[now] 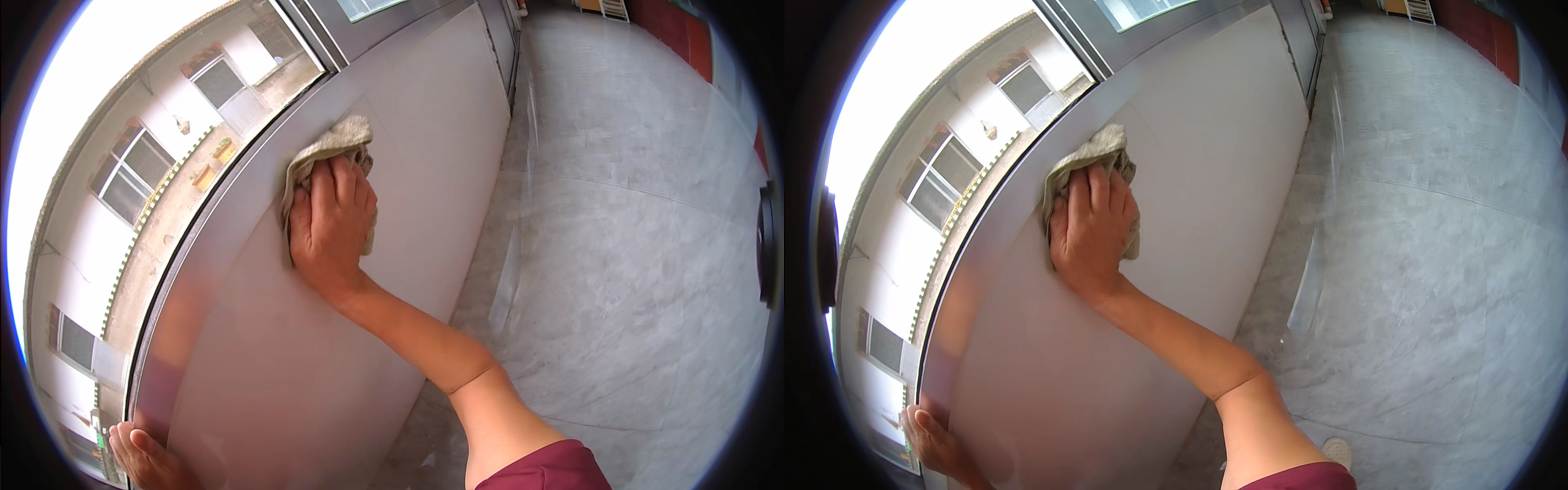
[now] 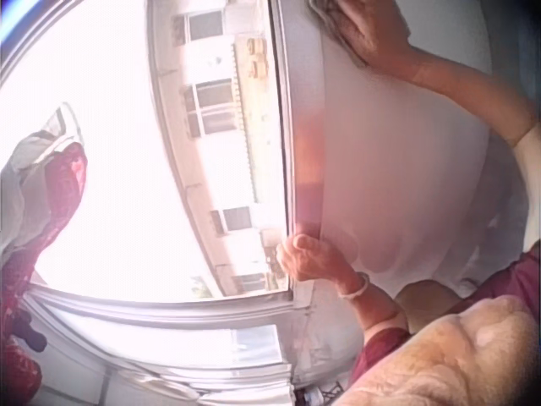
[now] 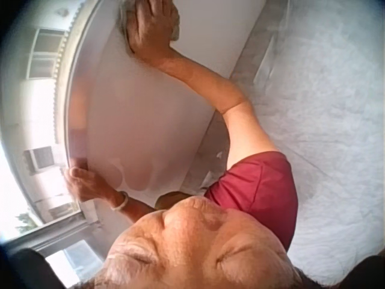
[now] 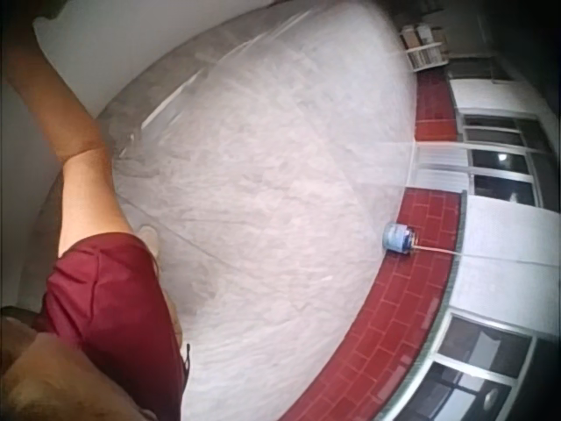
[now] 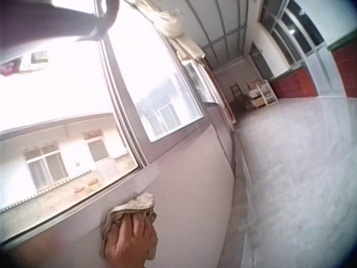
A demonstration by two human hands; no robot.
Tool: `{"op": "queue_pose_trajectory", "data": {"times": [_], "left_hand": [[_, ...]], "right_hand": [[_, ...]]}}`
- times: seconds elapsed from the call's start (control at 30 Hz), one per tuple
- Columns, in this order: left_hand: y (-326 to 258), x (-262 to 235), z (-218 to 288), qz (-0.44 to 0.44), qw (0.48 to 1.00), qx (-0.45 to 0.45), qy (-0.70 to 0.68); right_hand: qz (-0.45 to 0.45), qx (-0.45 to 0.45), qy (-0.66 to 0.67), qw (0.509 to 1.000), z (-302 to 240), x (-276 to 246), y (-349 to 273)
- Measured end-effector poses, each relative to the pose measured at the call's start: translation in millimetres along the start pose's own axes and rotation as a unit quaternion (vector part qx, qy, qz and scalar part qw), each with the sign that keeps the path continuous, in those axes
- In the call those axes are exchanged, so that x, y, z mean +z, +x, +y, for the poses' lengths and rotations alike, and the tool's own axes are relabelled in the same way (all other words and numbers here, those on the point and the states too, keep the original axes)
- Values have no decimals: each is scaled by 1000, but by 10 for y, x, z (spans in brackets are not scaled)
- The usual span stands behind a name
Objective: The person wipes the lower section of a large window and the adjacent wall with a cloth. They then move to the window frame, wiping the vertical and horizontal metal bars thoroughly.
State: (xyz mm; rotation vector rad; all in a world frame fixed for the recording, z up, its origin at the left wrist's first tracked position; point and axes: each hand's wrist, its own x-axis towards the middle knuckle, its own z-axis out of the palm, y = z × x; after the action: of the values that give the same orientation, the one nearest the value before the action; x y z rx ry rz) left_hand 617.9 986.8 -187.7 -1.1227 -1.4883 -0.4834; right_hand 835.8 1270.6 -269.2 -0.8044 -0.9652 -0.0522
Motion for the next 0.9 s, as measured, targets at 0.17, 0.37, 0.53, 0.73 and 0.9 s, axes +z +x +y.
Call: {"op": "queue_pose_trajectory", "data": {"times": [0.17,0.37,0.53,0.73,0.9], "left_hand": [[70,-89,21,24,998,45,31],[84,-197,127,-73,995,-25,-60],[78,-199,104,-74,996,-25,-38],[63,-218,85,-73,995,-18,-69],[51,-270,33,-93,995,-5,-42]], "right_hand": [[-85,-84,77,990,-540,-260,-541],[-210,-280,202,915,-1066,-646,-1335],[-218,-404,257,851,-1440,-537,-1489],[-160,-437,296,834,-1393,-249,-1144],[-139,-429,239,860,-1078,-242,-700]]}}
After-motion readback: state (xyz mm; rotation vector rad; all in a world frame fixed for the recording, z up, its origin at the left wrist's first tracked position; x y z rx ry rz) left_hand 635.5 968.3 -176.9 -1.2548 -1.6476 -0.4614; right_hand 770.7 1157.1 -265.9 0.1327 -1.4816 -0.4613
